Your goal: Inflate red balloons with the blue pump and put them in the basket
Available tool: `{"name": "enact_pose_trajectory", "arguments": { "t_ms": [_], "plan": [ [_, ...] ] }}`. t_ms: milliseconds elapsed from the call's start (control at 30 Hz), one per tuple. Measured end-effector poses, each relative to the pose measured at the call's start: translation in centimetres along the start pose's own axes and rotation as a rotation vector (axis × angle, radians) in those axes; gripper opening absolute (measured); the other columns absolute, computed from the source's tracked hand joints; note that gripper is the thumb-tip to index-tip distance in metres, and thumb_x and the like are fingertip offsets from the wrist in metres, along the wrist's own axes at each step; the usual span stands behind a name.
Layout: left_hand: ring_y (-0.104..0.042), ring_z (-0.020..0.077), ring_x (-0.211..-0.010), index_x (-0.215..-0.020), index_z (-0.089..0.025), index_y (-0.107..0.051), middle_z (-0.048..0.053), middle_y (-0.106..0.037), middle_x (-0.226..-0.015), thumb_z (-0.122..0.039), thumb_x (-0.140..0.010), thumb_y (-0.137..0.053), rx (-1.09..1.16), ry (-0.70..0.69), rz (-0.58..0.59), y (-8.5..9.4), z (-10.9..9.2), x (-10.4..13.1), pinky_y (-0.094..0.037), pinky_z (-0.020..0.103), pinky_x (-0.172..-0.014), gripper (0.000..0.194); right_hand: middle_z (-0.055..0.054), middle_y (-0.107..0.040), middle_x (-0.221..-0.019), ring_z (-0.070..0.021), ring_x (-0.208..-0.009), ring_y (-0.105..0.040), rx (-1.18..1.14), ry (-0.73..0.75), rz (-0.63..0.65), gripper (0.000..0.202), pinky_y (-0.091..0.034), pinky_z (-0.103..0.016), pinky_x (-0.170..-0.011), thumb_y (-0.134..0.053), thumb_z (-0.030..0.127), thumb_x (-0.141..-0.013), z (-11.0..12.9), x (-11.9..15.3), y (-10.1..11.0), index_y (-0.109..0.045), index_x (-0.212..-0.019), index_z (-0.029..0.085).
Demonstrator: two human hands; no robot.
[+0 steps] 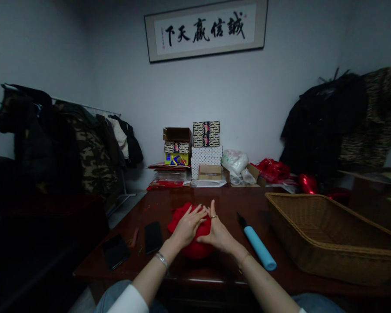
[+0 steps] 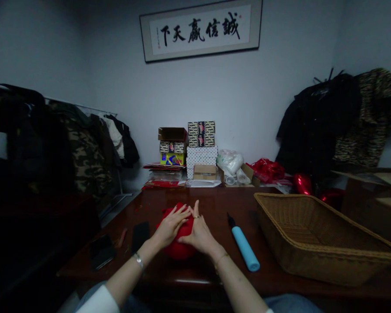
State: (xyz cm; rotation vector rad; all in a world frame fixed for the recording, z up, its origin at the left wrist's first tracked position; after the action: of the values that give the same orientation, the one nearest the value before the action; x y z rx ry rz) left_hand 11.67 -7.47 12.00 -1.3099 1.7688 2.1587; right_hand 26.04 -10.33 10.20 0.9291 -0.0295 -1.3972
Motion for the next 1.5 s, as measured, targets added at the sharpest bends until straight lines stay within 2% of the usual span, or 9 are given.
{"name": "enact_pose_trajectory", "arguments": {
  "t_ms": [100,200,333,467,633,767,967,1167,1500],
  "plan": [
    [-0.044,0.0173,-0.122,-0.119,-0.019,-0.054,0.009,-0.058,-0.123,-0.016,-0.088,-0.043,-0.071,0.046,-0.007,-0.4,0.7,0.5,-0.034,0.046,-0.103,0.033,-0.018,-0.022,-0.145,-0.0216,-0.132,-0.023,-0.012,-0.018,-0.016,0.127,-0.022,-0.044,-0.104,-0.072,0.034,-0.060,-0.3,-0.1,-0.4,0.031,-0.133,0.020],
    [-0.049,0.0181,-0.118,-0.114,-0.016,-0.058,0.011,-0.060,-0.119,-0.013,-0.087,-0.043,-0.150,0.099,0.012,-0.5,1.2,1.0,-0.034,0.045,-0.103,0.030,-0.016,-0.022,-0.146,-0.0198,-0.134,-0.020,0.065,0.001,-0.010,0.121,-0.023,-0.041,-0.104,-0.070,0.036,-0.063,-1.0,0.0,-0.6,0.026,-0.136,0.020],
    [-0.051,0.0191,-0.115,-0.112,-0.015,-0.059,0.013,-0.059,-0.119,-0.011,-0.087,-0.042,-0.217,0.123,0.049,-0.8,1.7,1.6,-0.035,0.045,-0.102,0.030,-0.015,-0.021,-0.146,-0.0162,-0.133,-0.021,0.158,-0.046,-0.025,0.093,-0.024,-0.040,-0.104,-0.052,0.040,-0.080,-3.6,0.2,-0.5,0.019,-0.139,0.019],
    [-0.051,0.0185,-0.116,-0.112,-0.015,-0.059,0.013,-0.058,-0.121,-0.011,-0.088,-0.040,-0.222,0.122,0.066,-1.2,2.1,2.0,-0.037,0.042,-0.101,0.031,-0.016,-0.020,-0.146,-0.0197,-0.135,-0.007,0.243,-0.155,-0.071,0.069,-0.019,-0.046,-0.105,-0.039,0.040,-0.086,-7.6,0.7,-0.1,-0.009,-0.142,0.015],
    [-0.050,0.0176,-0.117,-0.115,-0.015,-0.057,0.012,-0.058,-0.121,-0.008,-0.086,-0.040,-0.177,0.174,0.084,-1.4,2.3,1.8,-0.036,0.041,-0.101,0.034,-0.019,-0.028,-0.142,-0.0252,-0.135,-0.008,0.365,-0.234,-0.079,0.054,-0.017,-0.050,-0.105,-0.042,0.036,-0.084,-11.6,2.2,-0.1,-0.041,-0.130,0.009],
    [-0.051,0.0171,-0.115,-0.112,-0.018,-0.059,0.010,-0.060,-0.119,-0.012,-0.087,-0.041,-0.112,0.219,0.071,-1.5,2.8,2.2,-0.038,0.042,-0.100,0.031,-0.017,-0.032,-0.141,-0.0257,-0.135,-0.012,0.435,-0.247,-0.064,0.044,-0.021,-0.052,-0.103,-0.042,0.029,-0.082,-13.3,3.5,-0.4,-0.051,-0.122,0.011],
    [-0.051,0.0168,-0.115,-0.115,-0.019,-0.057,0.008,-0.061,-0.118,-0.013,-0.088,-0.041,-0.070,0.231,0.014,-1.9,3.7,3.2,-0.038,0.041,-0.100,0.032,-0.014,-0.035,-0.140,-0.0261,-0.135,-0.013,0.486,-0.221,-0.015,0.040,-0.021,-0.052,-0.103,-0.046,0.025,-0.080,-14.1,5.0,-1.3,-0.056,-0.117,0.016],
    [-0.052,0.0174,-0.114,-0.114,-0.019,-0.057,0.009,-0.061,-0.118,-0.015,-0.088,-0.041,-0.070,0.246,0.004,-2.2,3.6,3.3,-0.039,0.042,-0.100,0.031,-0.007,-0.033,-0.143,-0.0272,-0.135,-0.008,0.504,-0.148,0.013,0.036,-0.022,-0.054,-0.103,-0.052,0.028,-0.079,-12.8,6.7,-3.0,-0.059,-0.114,0.025],
    [-0.053,0.0174,-0.114,-0.112,-0.017,-0.059,0.008,-0.062,-0.116,-0.018,-0.089,-0.041,-0.074,0.228,-0.012,-2.3,3.1,3.2,-0.039,0.040,-0.100,0.029,-0.005,-0.044,-0.136,-0.0279,-0.135,-0.010,0.567,-0.129,-0.082,0.025,-0.018,-0.057,-0.103,-0.048,0.028,-0.083,-12.3,7.9,-4.8,-0.068,-0.098,0.025]
  ]
}}
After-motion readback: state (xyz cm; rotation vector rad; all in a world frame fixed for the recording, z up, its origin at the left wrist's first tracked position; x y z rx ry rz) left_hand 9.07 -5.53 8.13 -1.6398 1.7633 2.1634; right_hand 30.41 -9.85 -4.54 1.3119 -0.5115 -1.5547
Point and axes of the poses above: each hand's wrist, its own x-axis away from the middle knuckle, its own y-axis out of the back of the hand, z = x × y, the point moved 2 cm from there along -x, towards the middle knuckle
